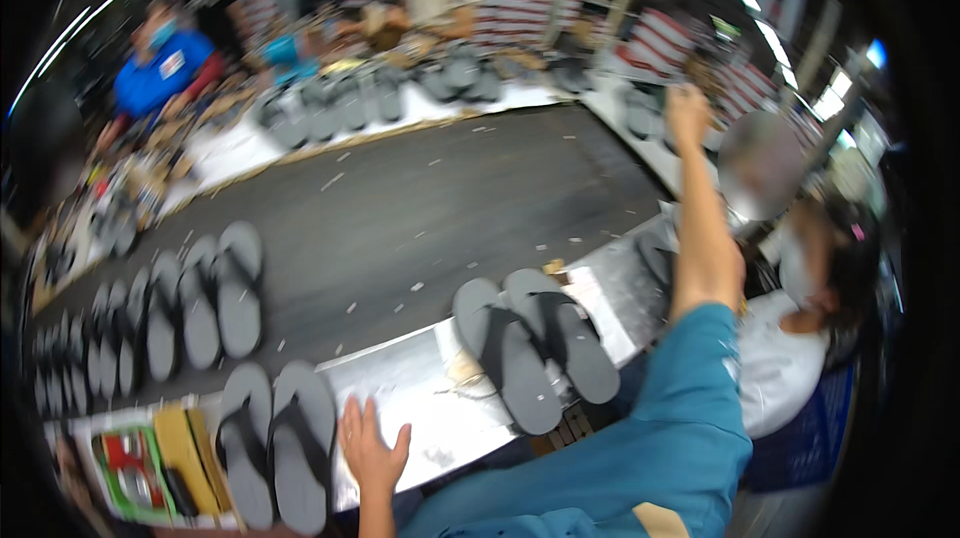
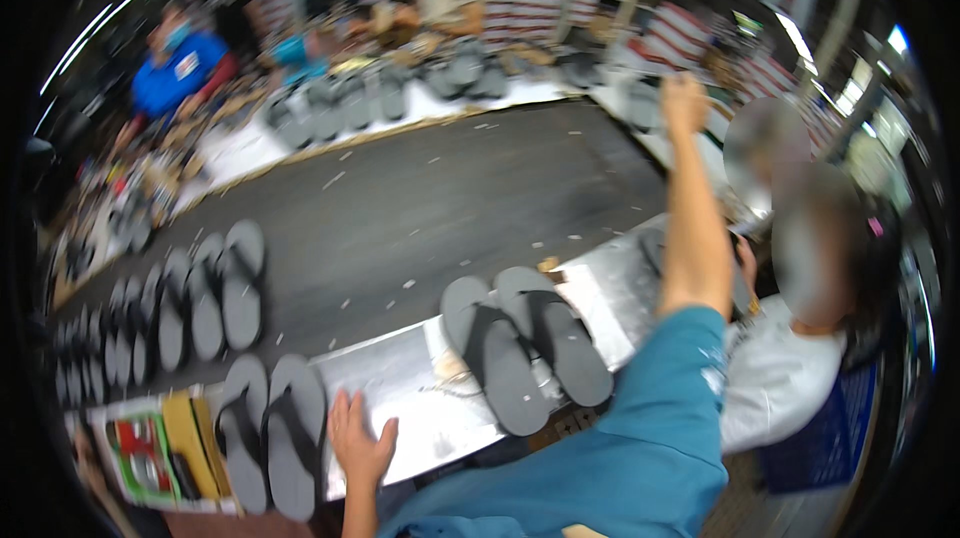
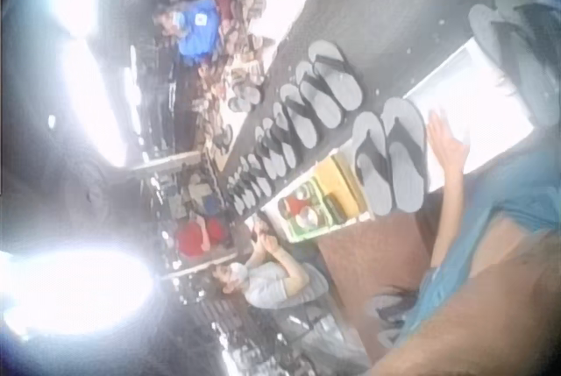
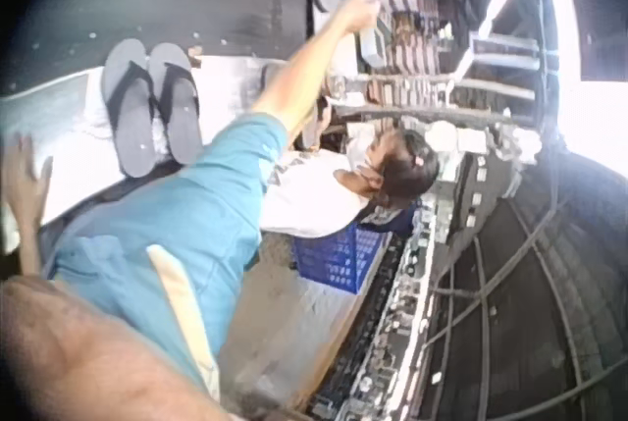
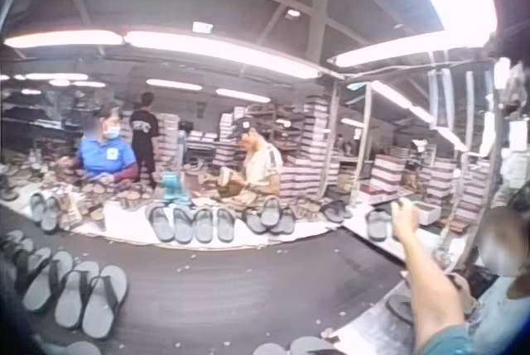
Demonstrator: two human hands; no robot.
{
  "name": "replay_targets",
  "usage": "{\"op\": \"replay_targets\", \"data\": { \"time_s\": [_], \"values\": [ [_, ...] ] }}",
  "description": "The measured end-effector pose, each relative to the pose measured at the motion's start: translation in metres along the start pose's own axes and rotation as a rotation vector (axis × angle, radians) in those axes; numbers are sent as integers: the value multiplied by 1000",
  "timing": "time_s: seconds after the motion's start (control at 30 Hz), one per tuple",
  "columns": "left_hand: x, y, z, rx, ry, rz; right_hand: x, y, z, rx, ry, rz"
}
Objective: The person picks up and inspects various sandals and flip-flops on a workbench, turning them over to view the soles and straps. They handle multiple pairs, comparing and arranging them while other workers assemble footwear in the background.
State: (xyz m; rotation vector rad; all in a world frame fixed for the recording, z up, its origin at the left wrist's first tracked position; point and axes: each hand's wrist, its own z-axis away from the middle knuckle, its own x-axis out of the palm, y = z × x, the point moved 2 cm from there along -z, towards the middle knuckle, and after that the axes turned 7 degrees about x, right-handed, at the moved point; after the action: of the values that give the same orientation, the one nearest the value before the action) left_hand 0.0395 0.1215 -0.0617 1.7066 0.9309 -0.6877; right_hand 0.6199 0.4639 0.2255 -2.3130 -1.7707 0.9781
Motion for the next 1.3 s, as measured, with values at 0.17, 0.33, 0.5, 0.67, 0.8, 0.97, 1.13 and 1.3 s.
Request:
{"op": "replay_targets", "data": {
  "time_s": [0.17,0.33,0.5,0.67,0.8,0.97,1.13,1.3],
  "values": [
    [-3,-17,13,-42,61,18,-59,-140,196,-363,-642,-473],
    [-7,-12,10,35,121,142,-194,-163,383,-826,-1087,-756],
    [-37,-4,40,-72,343,405,-245,-162,484,-321,-1710,-788],
    [-67,-5,69,-206,495,521,-256,-141,540,-12,-2044,-833],
    [-84,-17,83,-252,522,483,-249,-134,566,-373,-1735,-858],
    [-101,-33,96,-325,682,477,-242,-127,575,-139,-1705,-843],
    [-101,-32,99,-311,648,490,-242,-126,577,-196,-1630,-835],
    [-79,-14,85,-269,523,602,-244,-128,577,-193,-1593,-859]
  ]
}}
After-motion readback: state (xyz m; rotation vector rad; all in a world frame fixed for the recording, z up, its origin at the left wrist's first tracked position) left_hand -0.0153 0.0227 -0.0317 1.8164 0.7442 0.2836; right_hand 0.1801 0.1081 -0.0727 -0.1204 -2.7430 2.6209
